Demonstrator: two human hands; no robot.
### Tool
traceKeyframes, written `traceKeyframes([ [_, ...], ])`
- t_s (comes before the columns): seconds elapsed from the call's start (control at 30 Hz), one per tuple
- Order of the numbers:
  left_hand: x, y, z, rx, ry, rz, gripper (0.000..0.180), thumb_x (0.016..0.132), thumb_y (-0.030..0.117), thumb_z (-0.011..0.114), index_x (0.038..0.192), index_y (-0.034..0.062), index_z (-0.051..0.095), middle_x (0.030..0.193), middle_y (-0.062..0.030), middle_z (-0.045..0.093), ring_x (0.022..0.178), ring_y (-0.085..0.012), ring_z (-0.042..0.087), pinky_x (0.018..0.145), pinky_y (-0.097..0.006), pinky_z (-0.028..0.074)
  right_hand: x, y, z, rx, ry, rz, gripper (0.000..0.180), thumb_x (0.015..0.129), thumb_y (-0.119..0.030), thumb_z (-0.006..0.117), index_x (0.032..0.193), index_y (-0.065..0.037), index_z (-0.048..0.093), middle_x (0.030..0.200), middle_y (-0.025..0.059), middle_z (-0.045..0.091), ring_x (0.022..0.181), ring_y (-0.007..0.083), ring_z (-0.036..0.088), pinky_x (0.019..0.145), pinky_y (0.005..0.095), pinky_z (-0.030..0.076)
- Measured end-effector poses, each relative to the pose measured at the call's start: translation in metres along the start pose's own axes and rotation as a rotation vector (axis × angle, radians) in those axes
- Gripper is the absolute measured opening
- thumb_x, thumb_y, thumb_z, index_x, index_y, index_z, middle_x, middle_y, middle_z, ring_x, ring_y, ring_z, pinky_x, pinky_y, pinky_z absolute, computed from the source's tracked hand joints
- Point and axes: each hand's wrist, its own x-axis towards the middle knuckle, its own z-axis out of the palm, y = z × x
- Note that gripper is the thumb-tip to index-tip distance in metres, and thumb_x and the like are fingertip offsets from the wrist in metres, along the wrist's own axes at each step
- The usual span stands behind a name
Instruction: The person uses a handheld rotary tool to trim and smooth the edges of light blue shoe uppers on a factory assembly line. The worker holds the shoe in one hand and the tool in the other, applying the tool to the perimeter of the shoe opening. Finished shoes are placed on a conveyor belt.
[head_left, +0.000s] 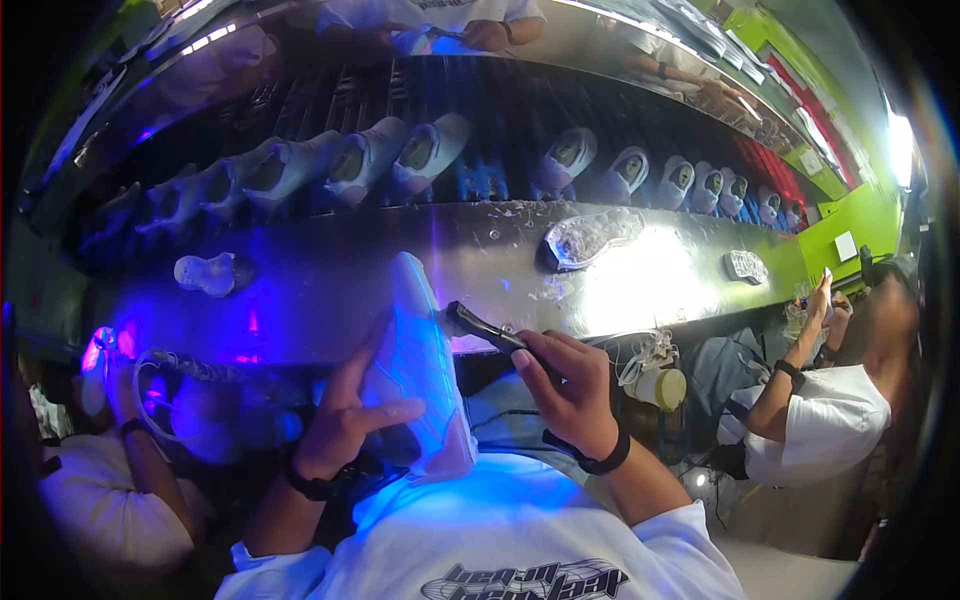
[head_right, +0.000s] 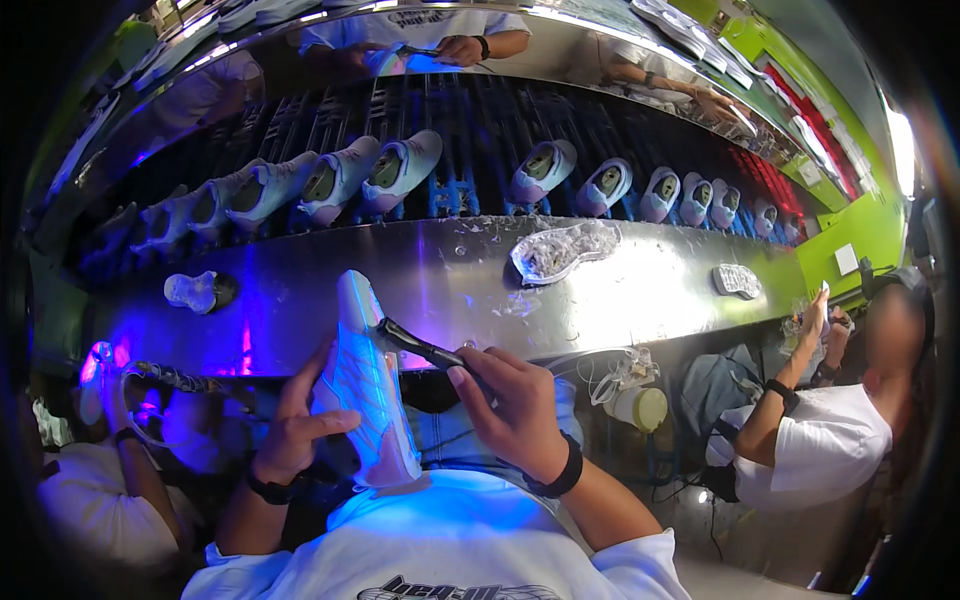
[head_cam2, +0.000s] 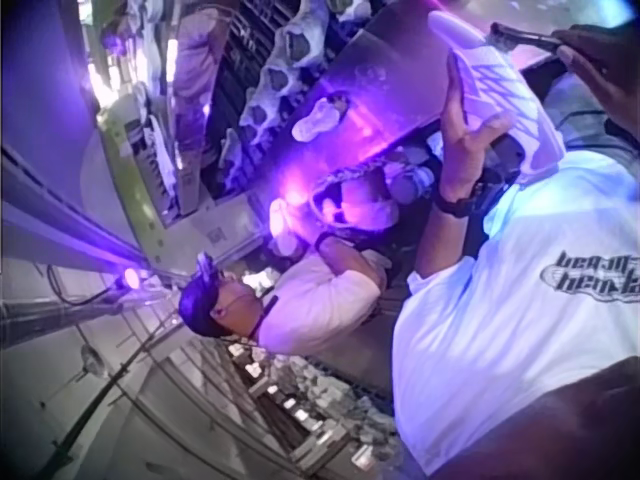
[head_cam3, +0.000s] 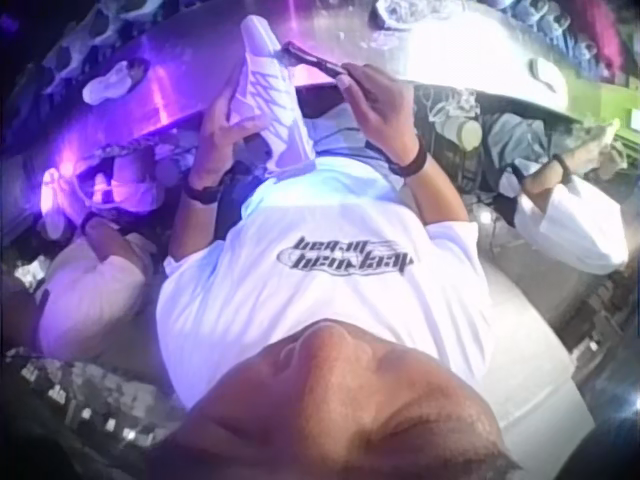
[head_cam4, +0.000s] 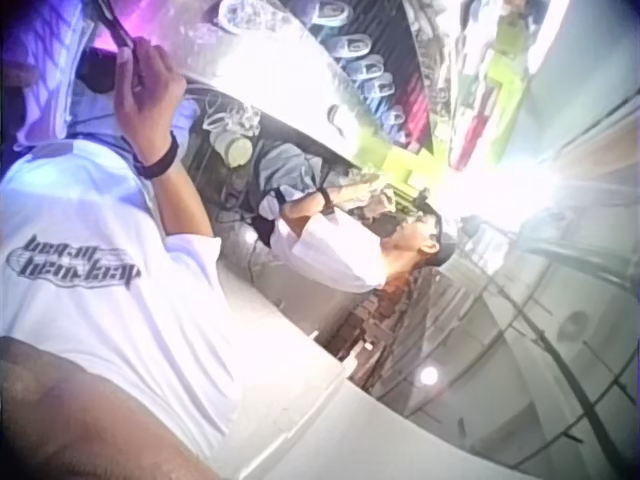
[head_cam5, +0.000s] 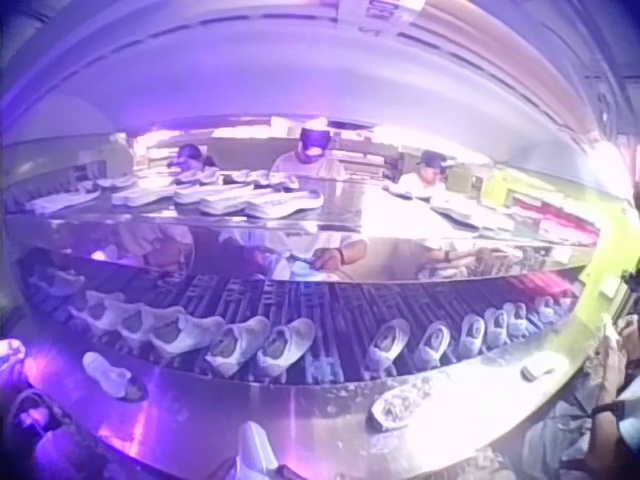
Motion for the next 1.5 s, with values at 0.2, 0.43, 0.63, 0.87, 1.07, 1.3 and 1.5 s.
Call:
traceKeyframes([
  [0.2,0.005,0.009,0.007,-0.034,0.091,-0.029,0.093,0.081,0.016,0.084,0.160,-0.0001,0.038,0.141,-0.0080,0.058,0.128,-0.0184,0.055,0.112,-0.036,0.042,-0.005,0.002,-0.015,0.047,-0.120,0.005,0.020,0.092,-0.011,0.075,0.106,0.004,0.075,0.075,0.0143,0.064,0.056,0.0218,0.058,0.054,0.0332,0.044],
  [0.43,0.007,0.021,0.005,-0.170,0.242,-0.100,0.066,0.084,0.005,0.077,0.146,0.0001,0.055,0.111,-0.0058,0.068,0.098,-0.0146,0.066,0.089,-0.030,0.053,-0.009,-0.002,-0.032,0.133,-0.282,0.105,0.023,0.093,-0.012,0.075,0.105,0.007,0.076,0.074,0.0152,0.067,0.058,0.0225,0.061,0.055,0.0337,0.045],
  [0.63,0.018,0.023,0.004,-0.229,0.344,-0.111,0.054,0.086,0.006,0.076,0.137,0.0015,0.059,0.095,-0.0034,0.067,0.087,-0.0148,0.068,0.080,-0.029,0.054,-0.003,-0.026,-0.054,0.123,-0.378,0.204,0.024,0.091,-0.013,0.075,0.102,0.009,0.075,0.071,0.0131,0.064,0.063,0.0199,0.060,0.059,0.0341,0.044],
  [0.87,0.028,0.025,0.006,-0.320,0.357,-0.176,0.025,0.094,0.014,0.072,0.116,0.0073,0.065,0.088,-0.0005,0.067,0.072,-0.0120,0.068,0.062,-0.027,0.054,0.008,-0.039,-0.068,-0.030,-0.298,0.051,0.020,0.086,-0.007,0.078,0.102,0.004,0.075,0.071,0.0139,0.066,0.056,0.0224,0.061,0.052,0.0335,0.045],
  [1.07,0.029,0.018,0.005,-0.435,0.403,-0.314,0.014,0.100,0.022,0.070,0.109,0.0122,0.068,0.086,0.0017,0.066,0.069,-0.0078,0.066,0.060,-0.024,0.052,0.024,-0.040,-0.079,-0.137,-0.256,-0.140,0.021,0.081,-0.003,0.079,0.101,0.003,0.075,0.073,0.0121,0.067,0.055,0.0215,0.063,0.051,0.0338,0.047],
  [1.3,0.024,0.014,0.015,-0.265,0.386,-0.315,0.033,0.103,0.036,0.062,0.124,0.0107,0.065,0.099,-0.0023,0.071,0.080,-0.0145,0.071,0.060,-0.028,0.056,0.045,-0.052,-0.091,-0.265,-0.266,-0.269,0.021,0.079,-0.001,0.078,0.100,0.001,0.075,0.075,0.0124,0.069,0.062,0.0265,0.070,0.054,0.0351,0.052],
  [1.5,0.021,-0.005,0.011,-0.262,0.342,-0.402,0.061,0.105,0.059,0.048,0.138,0.0095,0.060,0.102,-0.0120,0.078,0.072,-0.0273,0.076,0.052,-0.032,0.057,0.059,-0.043,-0.094,-0.256,-0.251,-0.342,0.022,0.078,-0.004,0.079,0.099,-0.001,0.075,0.078,0.0121,0.071,0.067,0.0284,0.072,0.058,0.0352,0.055],
])
